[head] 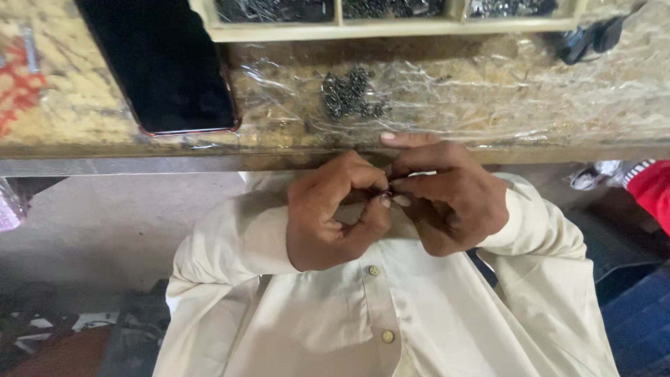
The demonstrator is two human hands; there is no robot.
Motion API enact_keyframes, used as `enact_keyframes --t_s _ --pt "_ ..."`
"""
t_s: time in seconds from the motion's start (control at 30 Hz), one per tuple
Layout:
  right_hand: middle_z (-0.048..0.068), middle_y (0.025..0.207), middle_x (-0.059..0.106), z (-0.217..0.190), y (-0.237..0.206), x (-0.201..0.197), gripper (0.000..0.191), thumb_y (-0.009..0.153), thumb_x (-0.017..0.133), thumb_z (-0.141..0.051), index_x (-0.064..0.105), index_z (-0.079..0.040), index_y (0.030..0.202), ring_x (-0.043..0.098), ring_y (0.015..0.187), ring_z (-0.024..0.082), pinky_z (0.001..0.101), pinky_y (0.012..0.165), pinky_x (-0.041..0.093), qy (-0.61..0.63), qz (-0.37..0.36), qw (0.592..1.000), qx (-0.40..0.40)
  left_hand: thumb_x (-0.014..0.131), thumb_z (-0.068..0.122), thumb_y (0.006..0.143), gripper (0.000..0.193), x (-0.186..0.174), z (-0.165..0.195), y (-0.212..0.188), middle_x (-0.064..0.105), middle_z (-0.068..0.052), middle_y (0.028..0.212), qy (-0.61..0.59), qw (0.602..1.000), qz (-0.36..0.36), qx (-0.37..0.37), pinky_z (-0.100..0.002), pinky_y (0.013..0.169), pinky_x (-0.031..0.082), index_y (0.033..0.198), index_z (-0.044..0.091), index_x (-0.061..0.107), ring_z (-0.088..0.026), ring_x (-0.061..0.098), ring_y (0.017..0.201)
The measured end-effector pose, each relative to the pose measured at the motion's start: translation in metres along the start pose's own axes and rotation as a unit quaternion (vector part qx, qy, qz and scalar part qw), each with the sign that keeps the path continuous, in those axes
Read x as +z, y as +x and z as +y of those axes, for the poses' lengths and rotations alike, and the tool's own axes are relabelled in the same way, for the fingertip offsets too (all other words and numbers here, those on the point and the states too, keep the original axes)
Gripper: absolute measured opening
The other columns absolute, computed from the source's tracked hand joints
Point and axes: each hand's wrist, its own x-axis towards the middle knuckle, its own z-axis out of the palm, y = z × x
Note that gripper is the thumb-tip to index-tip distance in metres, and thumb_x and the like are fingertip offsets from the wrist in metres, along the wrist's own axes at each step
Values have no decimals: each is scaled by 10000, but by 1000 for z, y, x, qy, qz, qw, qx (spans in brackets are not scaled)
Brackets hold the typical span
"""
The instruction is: The person assembles key fobs by hand at a workbench. They pick up a key ring, insert a small metal pin, attach a blue plastic head, and place the completed fob on the table. The process is repeated multiple times with components from a compartmentalized tray.
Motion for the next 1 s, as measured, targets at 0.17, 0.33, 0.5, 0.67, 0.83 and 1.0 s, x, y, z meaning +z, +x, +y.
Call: enact_keyframes --t_s 0.17,0.33,0.5,0.67,0.83,1.0 --pt "176 1053 654 -25 52 -16 243 791 705 69 661 43 1028 705 1007 355 552 1037 515 -157 -102 982 8 636 2 972 80 5 -9 -5 657 -80 979 -63 996 57 27 -259 716 572 1040 -2 594 -108 658 803" --pt "67 1061 637 -22 129 -28 305 868 745 -118 785 -54 1164 576 854 196 429 1021 482 -528 -78 813 -233 643 20 889 98 -3 -20 4 661 -78 900 17 993 95 69 -282 703 546 980 8 610 -128 642 758" --pt "43 975 622 29 166 -17 177 765 713 -211 700 -103 905 578 917 211 358 936 482 -583 -276 748 -158 650 22 887 84 -5 -29 17 648 -88 875 -2 995 78 68 -298 723 536 960 7 613 -153 626 767" --pt "100 977 638 55 177 -16 280 697 735 -183 651 -31 916 618 883 245 388 817 530 -565 -363 736 -79 654 20 883 93 -4 -34 23 651 -82 867 33 991 95 91 -292 721 542 964 10 608 -136 633 771" --pt "126 1012 634 61 179 -28 203 838 725 -138 603 -26 957 612 845 289 403 716 520 -487 -276 824 -91 651 21 910 60 -4 -37 25 668 -63 830 -18 995 68 65 -278 681 552 944 17 602 -113 651 731" --pt "102 968 628 72 168 -32 268 702 694 -110 593 -45 941 611 837 284 413 745 521 -502 -282 807 -129 659 13 895 62 -6 -39 26 657 -64 836 -25 996 68 54 -257 642 534 936 4 612 -102 624 717"
